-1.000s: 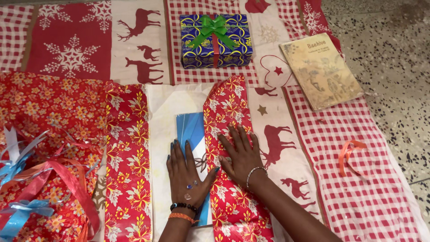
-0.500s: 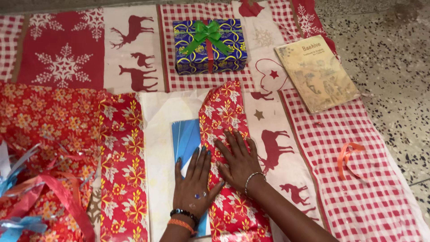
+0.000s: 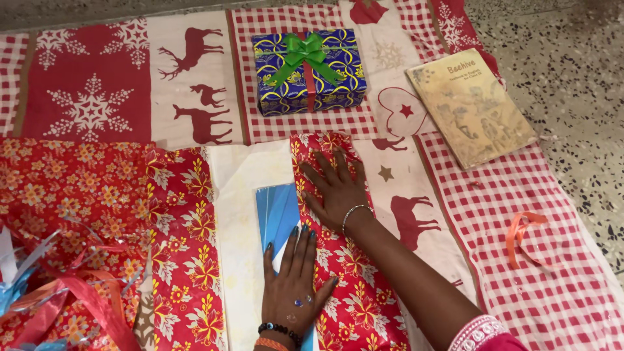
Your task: The person places a book on a sheet of tissue paper and then wraps it with red floral wrapping paper. They fold the edges and secure the package with tape.
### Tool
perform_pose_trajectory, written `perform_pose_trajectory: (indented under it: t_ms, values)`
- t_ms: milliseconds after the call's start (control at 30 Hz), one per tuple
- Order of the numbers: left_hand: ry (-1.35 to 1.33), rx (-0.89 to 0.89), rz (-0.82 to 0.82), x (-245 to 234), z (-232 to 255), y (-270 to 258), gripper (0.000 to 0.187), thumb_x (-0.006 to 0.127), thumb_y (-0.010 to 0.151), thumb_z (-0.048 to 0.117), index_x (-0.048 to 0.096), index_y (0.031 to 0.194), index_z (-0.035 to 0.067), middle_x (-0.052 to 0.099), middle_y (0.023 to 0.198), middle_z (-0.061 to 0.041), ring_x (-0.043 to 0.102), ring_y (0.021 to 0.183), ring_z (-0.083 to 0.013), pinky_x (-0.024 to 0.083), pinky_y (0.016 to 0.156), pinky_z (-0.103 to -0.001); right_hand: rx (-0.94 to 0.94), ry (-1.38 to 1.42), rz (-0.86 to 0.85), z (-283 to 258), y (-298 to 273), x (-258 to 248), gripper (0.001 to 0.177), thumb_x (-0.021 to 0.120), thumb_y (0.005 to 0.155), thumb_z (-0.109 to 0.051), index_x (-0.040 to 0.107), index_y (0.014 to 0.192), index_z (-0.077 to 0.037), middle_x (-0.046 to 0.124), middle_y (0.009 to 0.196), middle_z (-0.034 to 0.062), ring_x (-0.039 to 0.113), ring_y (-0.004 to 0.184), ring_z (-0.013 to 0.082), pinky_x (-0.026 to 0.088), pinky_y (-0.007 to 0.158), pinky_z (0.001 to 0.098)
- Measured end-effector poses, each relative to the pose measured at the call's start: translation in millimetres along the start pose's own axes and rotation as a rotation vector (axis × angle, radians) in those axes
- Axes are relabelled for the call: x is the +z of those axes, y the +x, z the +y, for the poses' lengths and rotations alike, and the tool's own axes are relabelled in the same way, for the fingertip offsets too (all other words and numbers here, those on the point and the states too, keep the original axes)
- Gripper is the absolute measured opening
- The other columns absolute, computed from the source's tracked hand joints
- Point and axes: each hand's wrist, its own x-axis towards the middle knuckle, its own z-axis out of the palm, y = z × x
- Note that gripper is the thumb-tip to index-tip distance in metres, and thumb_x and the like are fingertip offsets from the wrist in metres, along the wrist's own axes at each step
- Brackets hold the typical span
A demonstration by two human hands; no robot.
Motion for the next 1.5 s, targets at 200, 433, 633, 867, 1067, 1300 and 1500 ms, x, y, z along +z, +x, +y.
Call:
perform_pose_trajectory:
  t_ms: [200, 433, 633, 867, 1067, 1300, 1500]
  values:
    - [0.006, -0.006, 0.003, 3, -1, 0, 0.081, 0.050, 0.093, 0.060, 0.038, 0.150, 0.003, 0.035, 0.159, -0.010, 0.020, 0.152, -0.0222, 0.005, 0.120, -0.057, 0.016, 0.034, -0.030, 4, 15, 3, 0.066, 0.039, 0.099, -0.056, 0.028, 0.161, -0.033, 0.020, 0.170, 0.0045, 0.009, 0.156, 0.0380, 0.002, 0.120, 0.0630]
    - [0.050, 0.016, 0.070, 9, -4, -1, 0.081, 0.041, 0.096, 0.062, 0.034, 0.152, 0.004, 0.031, 0.161, -0.009, 0.018, 0.152, -0.0208, 0.003, 0.121, -0.055, -0.064, 0.073, 0.105, 20, 59, 9, 0.060, 0.045, 0.101, -0.047, 0.038, 0.156, -0.025, 0.033, 0.164, 0.0072, 0.022, 0.151, 0.0397, 0.014, 0.118, 0.0591]
    - [0.065, 0.011, 0.090, 8, -2, 1, 0.081, 0.040, 0.096, 0.063, 0.033, 0.152, 0.005, 0.029, 0.161, -0.008, 0.017, 0.152, -0.0202, 0.003, 0.121, -0.054, 0.190, 0.813, 0.528, 90, 56, 6, 0.034, 0.055, 0.094, 0.003, 0.067, 0.124, -0.007, 0.067, 0.125, 0.0115, 0.065, 0.117, 0.0281, 0.054, 0.100, 0.0374]
    - [0.023, 0.003, 0.035, 4, -2, 1, 0.080, 0.046, 0.095, 0.061, 0.036, 0.151, 0.004, 0.033, 0.160, -0.009, 0.018, 0.152, -0.0223, 0.005, 0.120, -0.055, 0.174, 0.828, 0.138, 152, 58, 21, 0.029, 0.062, 0.097, -0.002, 0.070, 0.124, -0.008, 0.068, 0.117, 0.0096, 0.068, 0.109, 0.0177, 0.053, 0.096, 0.0316]
    - [0.017, -0.002, 0.032, 3, -2, 1, 0.081, 0.047, 0.094, 0.061, 0.037, 0.151, 0.004, 0.033, 0.161, -0.010, 0.019, 0.152, -0.0222, 0.006, 0.120, -0.056, 0.220, 1.019, -0.107, 165, 84, 15, 0.018, 0.069, 0.097, -0.008, 0.069, 0.115, -0.006, 0.073, 0.113, 0.0056, 0.069, 0.106, 0.0142, 0.055, 0.096, 0.0295]
    - [0.037, -0.010, 0.020, 8, -3, -1, 0.080, 0.044, 0.095, 0.062, 0.036, 0.151, 0.006, 0.034, 0.160, -0.008, 0.019, 0.152, -0.0217, 0.007, 0.119, -0.057, 0.067, 0.773, -0.255, 176, 94, 1, 0.027, 0.063, 0.096, -0.008, 0.067, 0.122, -0.010, 0.066, 0.114, 0.0069, 0.067, 0.105, 0.0152, 0.056, 0.092, 0.0307]
    - [0.031, -0.008, 0.017, 9, -4, -1, 0.081, 0.044, 0.096, 0.063, 0.036, 0.151, 0.005, 0.034, 0.160, -0.009, 0.018, 0.152, -0.0220, 0.007, 0.119, -0.057, -0.186, 0.377, -0.276, 176, 113, -12, 0.028, 0.066, 0.092, -0.011, 0.066, 0.120, -0.010, 0.065, 0.116, 0.0132, 0.063, 0.110, 0.0307, 0.051, 0.093, 0.0403]
